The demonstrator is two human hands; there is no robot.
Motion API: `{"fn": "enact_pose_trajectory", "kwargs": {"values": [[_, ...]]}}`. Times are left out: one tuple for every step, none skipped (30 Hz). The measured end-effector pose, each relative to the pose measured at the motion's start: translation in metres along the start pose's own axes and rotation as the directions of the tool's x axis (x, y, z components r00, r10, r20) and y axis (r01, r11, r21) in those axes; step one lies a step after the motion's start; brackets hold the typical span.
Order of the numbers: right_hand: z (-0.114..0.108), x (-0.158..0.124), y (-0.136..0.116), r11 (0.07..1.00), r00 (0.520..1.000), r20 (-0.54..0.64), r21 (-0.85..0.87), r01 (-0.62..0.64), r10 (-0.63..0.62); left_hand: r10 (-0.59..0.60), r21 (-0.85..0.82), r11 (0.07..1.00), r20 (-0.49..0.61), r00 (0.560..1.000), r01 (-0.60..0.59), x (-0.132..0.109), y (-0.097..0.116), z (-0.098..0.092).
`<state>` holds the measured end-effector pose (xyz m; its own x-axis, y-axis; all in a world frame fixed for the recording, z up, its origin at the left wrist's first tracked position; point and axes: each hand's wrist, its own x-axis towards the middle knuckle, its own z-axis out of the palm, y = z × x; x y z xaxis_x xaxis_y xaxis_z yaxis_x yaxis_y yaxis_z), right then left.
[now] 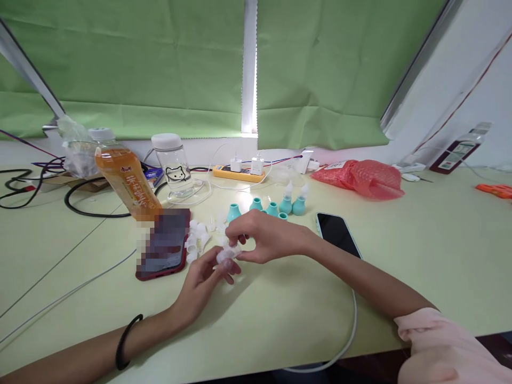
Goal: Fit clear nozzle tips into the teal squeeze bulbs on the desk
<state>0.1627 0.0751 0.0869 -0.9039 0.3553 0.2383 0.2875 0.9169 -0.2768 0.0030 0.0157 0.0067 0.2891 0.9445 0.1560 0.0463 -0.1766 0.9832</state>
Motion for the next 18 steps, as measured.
{"fn": "enact_pose_trajectory", "kwargs": {"values": [[-0.001,0.000,0.001,1.000,0.999,0.047,0.019,0.000,-0.001,0.004,0.043,0.999,0.030,1.000,-0.005,-0.001,0.000,0.001],[-0.003,0.000,0.002,0.999,0.995,0.104,0.052,0.002,-0.008,0.005,0.109,0.994,0.058,0.998,-0.011,-0.002,0.000,0.002],[-0.004,0.001,0.005,0.995,0.986,0.165,0.100,0.004,-0.020,0.007,0.195,0.980,0.082,0.997,-0.023,-0.004,0.000,0.002],[-0.005,0.001,0.008,0.987,0.976,0.213,0.159,0.000,-0.034,0.016,0.292,0.955,0.100,0.995,-0.045,-0.005,0.000,0.003],[-0.004,0.003,0.011,0.977,0.972,0.233,0.215,-0.013,-0.038,0.037,0.388,0.918,0.119,0.992,-0.081,-0.006,0.000,0.004],[-0.002,0.004,0.015,0.967,0.976,0.219,0.251,-0.035,-0.022,0.072,0.473,0.871,0.142,0.987,-0.131,-0.007,0.000,0.004],[0.002,0.007,0.018,0.964,0.985,0.172,0.260,-0.057,0.012,0.117,0.540,0.820,0.170,0.978,-0.192,-0.008,0.000,0.004],[0.008,0.010,0.020,0.969,0.994,0.096,0.233,-0.081,0.060,0.165,0.585,0.770,0.205,0.965,-0.256,-0.009,0.000,0.004],[0.016,0.014,0.022,0.981,0.995,0.017,0.165,-0.098,0.096,0.204,0.611,0.727,0.244,0.948,-0.313,-0.010,0.000,0.004],[0.026,0.019,0.023,0.994,0.995,-0.029,0.060,-0.096,0.098,0.234,0.623,0.693,0.282,0.930,-0.363,-0.011,0.000,0.004],[0.035,0.023,0.023,0.994,0.996,-0.042,-0.065,-0.085,0.083,0.257,0.625,0.667,0.317,0.913,-0.405,-0.011,0.000,0.004],[0.045,0.027,0.023,0.979,0.997,-0.030,-0.188,-0.074,0.069,0.276,0.622,0.649,0.344,0.897,-0.438,-0.012,-0.001,0.004],[0.053,0.031,0.021,0.955,0.998,-0.003,-0.290,-0.060,0.062,0.296,0.615,0.636,0.363,0.884,-0.466,-0.013,-0.002,0.004],[0.060,0.035,0.020,0.928,0.998,0.025,-0.370,-0.051,0.065,0.317,0.609,0.626,0.373,0.872,-0.488,-0.013,-0.004,0.004],[0.065,0.037,0.019,0.903,0.996,0.046,-0.427,-0.047,0.073,0.336,0.604,0.617,0.378,0.863,-0.505,-0.013,-0.006,0.004],[0.069,0.039,0.017,0.885,0.995,0.060,-0.464,-0.046,0.083,0.353,0.600,0.609,0.380,0.855,-0.518,-0.012,-0.008,0.004],[0.071,0.040,0.017,0.874,0.994,0.069,-0.485,-0.045,0.089,0.366,0.599,0.605,0.377,0.851,-0.525,-0.012,-0.010,0.005],[0.072,0.040,0.016,0.868,0.993,0.075,-0.494,-0.045,0.093,0.373,0.598,0.604,0.372,0.850,-0.527,-0.011,-0.012,0.005]]}}
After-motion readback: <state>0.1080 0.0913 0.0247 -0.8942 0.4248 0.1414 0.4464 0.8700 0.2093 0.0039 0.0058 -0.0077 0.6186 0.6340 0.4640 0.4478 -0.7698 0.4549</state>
